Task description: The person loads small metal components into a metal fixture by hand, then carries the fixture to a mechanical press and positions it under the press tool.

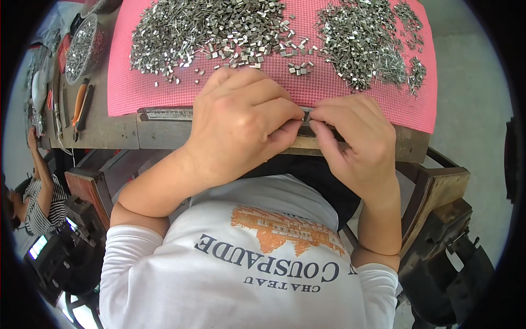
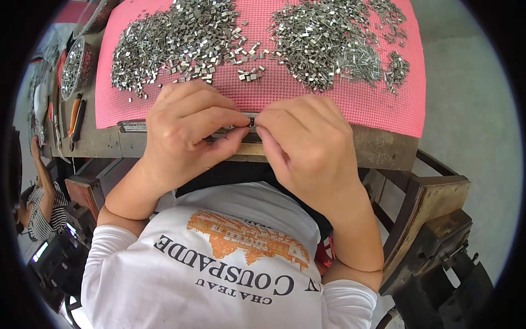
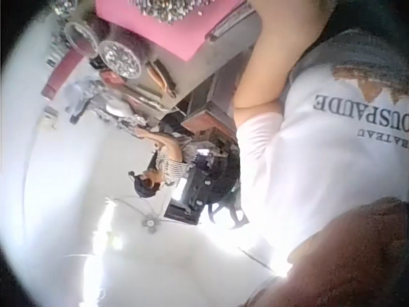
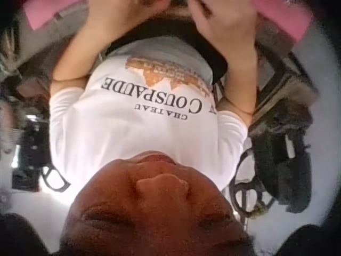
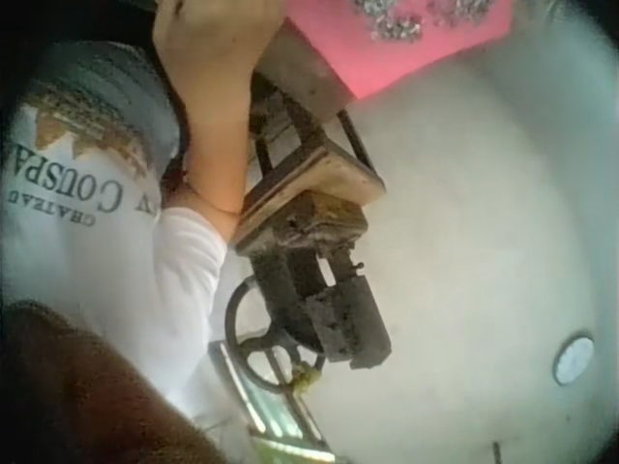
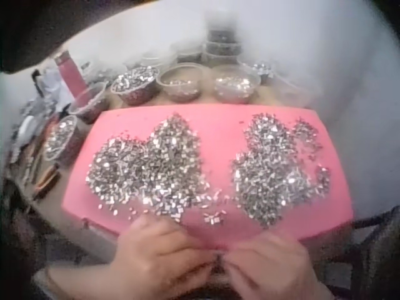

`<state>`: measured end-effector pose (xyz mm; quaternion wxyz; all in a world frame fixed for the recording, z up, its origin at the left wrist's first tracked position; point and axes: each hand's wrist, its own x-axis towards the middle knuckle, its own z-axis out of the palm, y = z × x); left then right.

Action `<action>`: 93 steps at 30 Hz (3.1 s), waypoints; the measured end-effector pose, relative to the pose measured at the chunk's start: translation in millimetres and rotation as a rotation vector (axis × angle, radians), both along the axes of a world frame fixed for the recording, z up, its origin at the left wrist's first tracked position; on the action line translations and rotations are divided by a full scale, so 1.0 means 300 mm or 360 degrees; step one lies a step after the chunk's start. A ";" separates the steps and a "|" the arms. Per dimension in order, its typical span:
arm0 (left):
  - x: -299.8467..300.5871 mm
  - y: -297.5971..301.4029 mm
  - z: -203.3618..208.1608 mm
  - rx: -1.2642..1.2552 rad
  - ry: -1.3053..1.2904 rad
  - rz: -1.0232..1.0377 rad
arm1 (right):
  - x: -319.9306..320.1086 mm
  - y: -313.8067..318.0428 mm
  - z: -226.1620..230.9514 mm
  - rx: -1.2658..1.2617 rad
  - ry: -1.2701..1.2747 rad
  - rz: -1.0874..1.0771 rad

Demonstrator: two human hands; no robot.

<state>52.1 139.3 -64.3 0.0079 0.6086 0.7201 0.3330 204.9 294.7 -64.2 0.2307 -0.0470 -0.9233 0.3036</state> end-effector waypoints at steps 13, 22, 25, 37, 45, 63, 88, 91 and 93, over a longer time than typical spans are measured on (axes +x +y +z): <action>0.000 -0.023 -0.021 0.0053 -0.0053 0.0031 | -0.002 -0.014 -0.013 0.0023 0.0059 -0.0031; -0.003 -0.026 -0.029 0.0002 -0.0225 0.0056 | 0.000 -0.028 -0.009 0.0111 0.0002 -0.0073; -0.003 -0.023 -0.020 -0.0077 -0.0361 0.0074 | -0.004 -0.034 -0.013 0.0138 0.0001 -0.0105; -0.007 -0.024 -0.018 -0.0133 -0.0468 0.0077 | -0.004 -0.040 -0.014 0.0080 0.0003 -0.0122; -0.026 -0.025 -0.017 -0.0143 -0.0496 0.0020 | -0.001 -0.025 0.000 -0.0005 0.0016 -0.0135; 0.000 -0.033 -0.031 0.0011 -0.0445 0.0046 | 0.063 -0.102 0.276 -0.2276 0.0420 0.1687; -0.132 -0.042 -0.012 -0.0068 -0.0163 0.0286 | -0.122 0.051 -0.023 0.0207 -0.0084 -0.0207; -0.127 -0.033 0.000 -0.0134 0.0025 0.0275 | -0.131 0.043 -0.017 0.0331 -0.0066 -0.0164; -0.130 -0.029 0.002 -0.0135 0.0069 0.0250 | -0.137 0.044 -0.009 0.0383 -0.0150 -0.0142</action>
